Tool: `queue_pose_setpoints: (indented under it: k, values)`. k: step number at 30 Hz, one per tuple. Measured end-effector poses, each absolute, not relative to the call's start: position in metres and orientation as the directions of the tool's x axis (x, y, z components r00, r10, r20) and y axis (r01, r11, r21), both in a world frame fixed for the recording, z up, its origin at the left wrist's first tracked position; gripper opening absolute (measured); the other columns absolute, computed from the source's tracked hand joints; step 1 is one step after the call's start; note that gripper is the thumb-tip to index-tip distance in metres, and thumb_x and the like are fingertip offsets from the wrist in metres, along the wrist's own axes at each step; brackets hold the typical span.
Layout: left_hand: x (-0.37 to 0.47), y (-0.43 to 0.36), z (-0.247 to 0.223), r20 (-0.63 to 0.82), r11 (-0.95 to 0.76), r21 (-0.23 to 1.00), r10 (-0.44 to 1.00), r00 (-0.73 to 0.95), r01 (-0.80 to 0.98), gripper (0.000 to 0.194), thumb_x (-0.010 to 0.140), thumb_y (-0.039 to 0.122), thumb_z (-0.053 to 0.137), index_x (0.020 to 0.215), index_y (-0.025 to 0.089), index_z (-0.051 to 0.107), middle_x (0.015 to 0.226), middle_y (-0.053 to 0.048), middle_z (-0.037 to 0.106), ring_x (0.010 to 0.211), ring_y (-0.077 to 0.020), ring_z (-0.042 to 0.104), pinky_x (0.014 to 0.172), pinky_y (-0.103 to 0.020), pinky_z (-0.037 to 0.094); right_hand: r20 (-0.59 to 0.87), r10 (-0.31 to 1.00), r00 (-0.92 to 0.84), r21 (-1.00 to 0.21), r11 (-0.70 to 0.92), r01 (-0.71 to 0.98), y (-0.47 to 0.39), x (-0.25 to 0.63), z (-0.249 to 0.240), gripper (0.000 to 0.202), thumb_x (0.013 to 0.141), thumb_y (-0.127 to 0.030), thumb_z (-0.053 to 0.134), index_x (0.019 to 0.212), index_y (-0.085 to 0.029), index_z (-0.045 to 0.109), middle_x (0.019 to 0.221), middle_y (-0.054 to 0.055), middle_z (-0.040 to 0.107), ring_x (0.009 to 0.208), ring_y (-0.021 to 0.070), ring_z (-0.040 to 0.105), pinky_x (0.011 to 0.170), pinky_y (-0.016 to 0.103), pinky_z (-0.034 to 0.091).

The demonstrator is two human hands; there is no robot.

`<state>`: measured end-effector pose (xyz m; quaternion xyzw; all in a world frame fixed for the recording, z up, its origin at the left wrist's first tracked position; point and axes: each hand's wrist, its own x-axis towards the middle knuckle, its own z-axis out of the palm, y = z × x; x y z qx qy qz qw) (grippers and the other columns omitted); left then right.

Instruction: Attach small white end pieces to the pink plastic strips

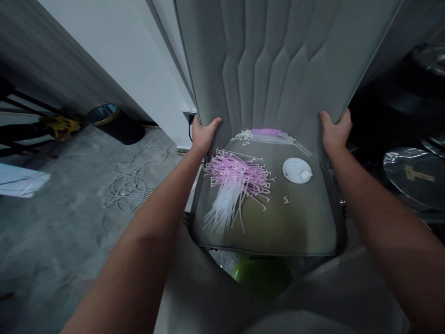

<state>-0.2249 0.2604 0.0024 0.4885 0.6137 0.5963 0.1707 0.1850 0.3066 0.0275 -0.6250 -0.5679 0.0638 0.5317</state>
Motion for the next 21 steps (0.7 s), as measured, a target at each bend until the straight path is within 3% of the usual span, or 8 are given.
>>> queue_pose_setpoints:
  k: [3, 6, 10, 16, 21]
  values:
    - [-0.2232, 0.2572, 0.0042, 0.375, -0.192, 0.896, 0.809, -0.453, 0.400, 0.067, 0.063, 0.043, 0.084, 0.120, 0.018, 0.056, 0.121, -0.012, 0.067, 0.112, -0.0256, 0.064, 0.102, -0.041, 0.050, 0.522, 0.784, 0.336, -0.743, 0.224, 0.631, 0.3061, 0.1865, 0.0269, 0.036, 0.082, -0.035, 0.067, 0.112, -0.017, 0.060, 0.116, 0.013, 0.069, 0.101, 0.0213, 0.064, 0.090, 0.032, 0.047]
    - [-0.2216, 0.2554, 0.0070, 0.338, -0.156, 0.909, 0.820, -0.462, 0.388, 0.058, 0.065, 0.044, 0.082, 0.112, 0.017, 0.061, 0.116, -0.011, 0.069, 0.108, -0.0269, 0.066, 0.100, -0.041, 0.052, 0.521, 0.788, 0.328, -0.750, 0.239, 0.617, 0.3069, 0.1881, 0.0255, 0.028, 0.089, -0.038, 0.057, 0.108, -0.017, 0.061, 0.113, 0.013, 0.070, 0.100, 0.0197, 0.063, 0.090, 0.031, 0.046]
    - [-0.2201, 0.2553, 0.0084, 0.348, -0.163, 0.907, 0.808, -0.475, 0.388, 0.050, 0.070, 0.044, 0.079, 0.107, 0.015, 0.064, 0.109, -0.011, 0.072, 0.102, -0.0260, 0.068, 0.095, -0.039, 0.054, 0.528, 0.786, 0.322, -0.753, 0.258, 0.606, 0.3070, 0.1878, 0.0247, 0.033, 0.094, -0.040, 0.046, 0.107, -0.015, 0.062, 0.112, 0.014, 0.069, 0.097, 0.0187, 0.062, 0.090, 0.030, 0.045]
    - [-0.2229, 0.2586, 0.0038, 0.383, -0.182, 0.892, 0.791, -0.477, 0.413, 0.051, 0.070, 0.050, 0.079, 0.105, 0.016, 0.066, 0.105, -0.010, 0.073, 0.100, -0.0256, 0.068, 0.097, -0.040, 0.053, 0.541, 0.778, 0.319, -0.749, 0.272, 0.605, 0.3055, 0.1856, 0.0261, 0.047, 0.084, -0.037, 0.064, 0.125, -0.017, 0.054, 0.124, 0.013, 0.065, 0.108, 0.0202, 0.061, 0.094, 0.031, 0.044]
    - [-0.2255, 0.2617, -0.0001, 0.361, -0.171, 0.901, 0.806, -0.469, 0.399, 0.057, 0.070, 0.058, 0.076, 0.107, 0.017, 0.064, 0.108, -0.011, 0.072, 0.108, -0.0276, 0.066, 0.104, -0.043, 0.048, 0.514, 0.790, 0.334, -0.754, 0.231, 0.615, 0.3061, 0.1855, 0.0258, 0.043, 0.084, -0.043, 0.064, 0.118, -0.018, 0.059, 0.121, 0.014, 0.067, 0.107, 0.0228, 0.062, 0.095, 0.036, 0.045]
